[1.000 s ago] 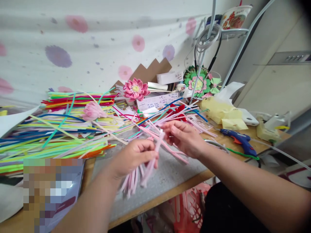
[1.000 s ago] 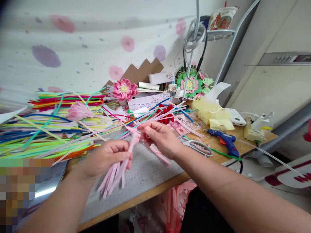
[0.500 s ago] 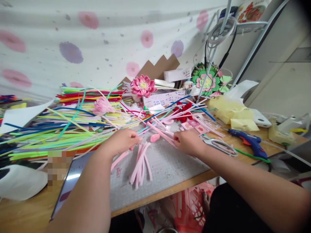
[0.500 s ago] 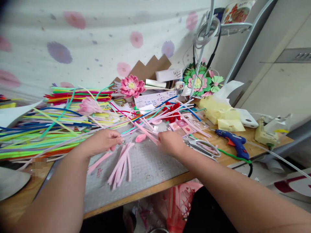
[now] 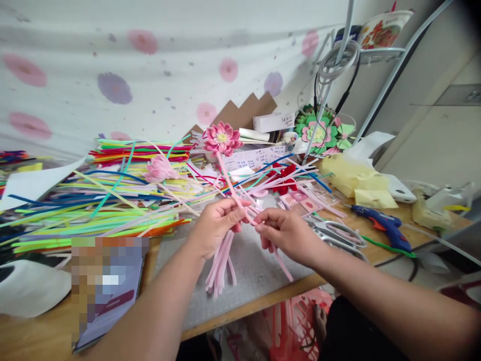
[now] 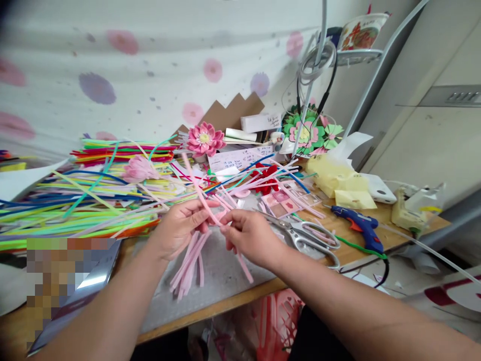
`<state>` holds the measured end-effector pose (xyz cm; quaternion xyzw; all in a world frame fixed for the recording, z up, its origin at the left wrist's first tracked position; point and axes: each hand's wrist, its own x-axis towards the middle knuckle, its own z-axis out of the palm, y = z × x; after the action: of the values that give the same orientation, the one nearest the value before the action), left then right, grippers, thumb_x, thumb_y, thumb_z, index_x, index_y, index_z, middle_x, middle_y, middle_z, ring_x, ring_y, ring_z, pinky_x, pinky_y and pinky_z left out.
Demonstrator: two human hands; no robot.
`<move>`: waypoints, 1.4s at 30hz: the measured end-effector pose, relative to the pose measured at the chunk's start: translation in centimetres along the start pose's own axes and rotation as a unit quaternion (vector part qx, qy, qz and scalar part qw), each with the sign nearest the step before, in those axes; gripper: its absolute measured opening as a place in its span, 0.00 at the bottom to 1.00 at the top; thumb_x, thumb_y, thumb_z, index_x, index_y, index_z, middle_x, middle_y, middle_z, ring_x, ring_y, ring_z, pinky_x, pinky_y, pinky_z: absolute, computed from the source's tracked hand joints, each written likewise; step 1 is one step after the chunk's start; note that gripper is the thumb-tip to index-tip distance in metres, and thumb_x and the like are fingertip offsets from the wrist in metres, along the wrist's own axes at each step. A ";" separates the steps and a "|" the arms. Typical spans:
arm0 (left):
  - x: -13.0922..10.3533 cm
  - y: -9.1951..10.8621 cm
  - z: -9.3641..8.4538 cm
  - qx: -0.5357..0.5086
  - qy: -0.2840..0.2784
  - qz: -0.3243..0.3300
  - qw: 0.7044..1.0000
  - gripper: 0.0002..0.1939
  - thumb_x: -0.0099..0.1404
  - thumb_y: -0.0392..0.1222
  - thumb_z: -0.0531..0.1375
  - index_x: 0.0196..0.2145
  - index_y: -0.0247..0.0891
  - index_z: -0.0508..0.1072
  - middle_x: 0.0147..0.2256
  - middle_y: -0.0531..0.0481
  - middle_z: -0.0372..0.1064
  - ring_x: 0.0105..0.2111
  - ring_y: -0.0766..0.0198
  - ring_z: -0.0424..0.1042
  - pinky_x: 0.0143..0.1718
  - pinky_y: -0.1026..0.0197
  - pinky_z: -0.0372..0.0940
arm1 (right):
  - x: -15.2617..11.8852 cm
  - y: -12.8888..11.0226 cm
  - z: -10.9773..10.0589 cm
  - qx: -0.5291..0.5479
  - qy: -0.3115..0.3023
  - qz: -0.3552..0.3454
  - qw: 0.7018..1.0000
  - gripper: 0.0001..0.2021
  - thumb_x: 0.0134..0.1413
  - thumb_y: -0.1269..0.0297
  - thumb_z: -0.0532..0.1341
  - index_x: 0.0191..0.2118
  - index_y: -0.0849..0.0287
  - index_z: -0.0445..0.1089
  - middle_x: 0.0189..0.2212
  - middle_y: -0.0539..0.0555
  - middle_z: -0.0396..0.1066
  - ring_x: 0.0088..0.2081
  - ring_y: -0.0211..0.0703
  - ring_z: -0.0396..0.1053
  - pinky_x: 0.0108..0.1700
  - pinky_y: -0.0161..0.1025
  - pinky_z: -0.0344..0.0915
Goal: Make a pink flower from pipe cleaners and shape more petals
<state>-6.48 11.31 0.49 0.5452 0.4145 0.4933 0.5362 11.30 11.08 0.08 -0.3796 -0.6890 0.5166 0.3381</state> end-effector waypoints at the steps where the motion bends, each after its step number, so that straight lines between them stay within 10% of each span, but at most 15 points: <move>1: 0.0 0.0 0.1 -0.034 0.016 0.000 0.999 0.10 0.54 0.43 0.62 0.32 0.35 0.74 0.23 0.52 0.69 0.20 0.72 0.63 0.21 0.69 0.56 | -0.2 0.0 0.2 0.016 -0.018 -0.018 1.000 0.11 0.52 0.65 0.57 0.42 0.61 0.64 0.17 0.45 0.65 0.17 0.31 0.61 0.19 0.29 0.59; 8: -0.1 0.0 -0.1 -0.139 0.009 -0.049 0.989 0.08 0.53 0.41 0.63 0.24 0.34 0.70 0.18 0.55 0.66 0.16 0.74 0.61 0.18 0.70 0.54 | -1.1 -0.7 -1.1 0.119 -0.161 -0.162 0.966 0.11 0.59 0.69 0.52 0.45 0.61 0.68 0.34 0.57 0.72 0.37 0.39 0.70 0.40 0.40 0.66; 14: -0.4 -0.6 0.6 -0.132 -0.039 -0.064 0.988 0.07 0.54 0.41 0.63 0.26 0.33 0.71 0.20 0.53 0.67 0.18 0.73 0.64 0.19 0.70 0.56 | -0.8 -1.6 -2.0 -0.092 -0.012 -0.282 0.955 0.08 0.55 0.67 0.58 0.37 0.58 0.74 0.34 0.56 0.69 0.39 0.40 0.67 0.41 0.39 0.63; 22: -0.1 -0.8 0.7 -0.094 0.015 -0.006 0.995 0.07 0.54 0.41 0.63 0.26 0.33 0.71 0.20 0.53 0.67 0.19 0.73 0.63 0.20 0.70 0.57 | -0.2 -0.1 -1.4 -0.133 0.005 -0.147 0.980 0.15 0.59 0.58 0.52 0.29 0.62 0.70 0.16 0.47 0.61 0.20 0.32 0.58 0.24 0.30 0.55; 30: 0.1 -1.3 0.1 0.048 0.032 0.066 0.996 0.09 0.59 0.42 0.59 0.31 0.34 0.75 0.25 0.50 0.70 0.24 0.68 0.67 0.26 0.66 0.62 | 0.2 -0.2 -1.1 -0.356 0.020 -0.175 0.918 0.14 0.58 0.68 0.50 0.22 0.61 0.61 0.19 0.49 0.61 0.24 0.33 0.59 0.28 0.31 0.50; 42: 0.2 -1.9 -0.2 0.077 0.021 0.079 0.994 0.09 0.58 0.42 0.59 0.27 0.35 0.74 0.23 0.51 0.68 0.25 0.68 0.65 0.27 0.66 0.60 | 0.4 -0.2 -1.4 -0.353 0.030 -0.124 0.927 0.14 0.56 0.69 0.51 0.20 0.61 0.57 0.17 0.46 0.56 0.22 0.31 0.56 0.26 0.30 0.47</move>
<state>-6.49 11.72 -1.37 0.6054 0.4178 0.5119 0.4437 12.27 12.00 0.62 -0.4011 -0.8579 0.1824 0.2644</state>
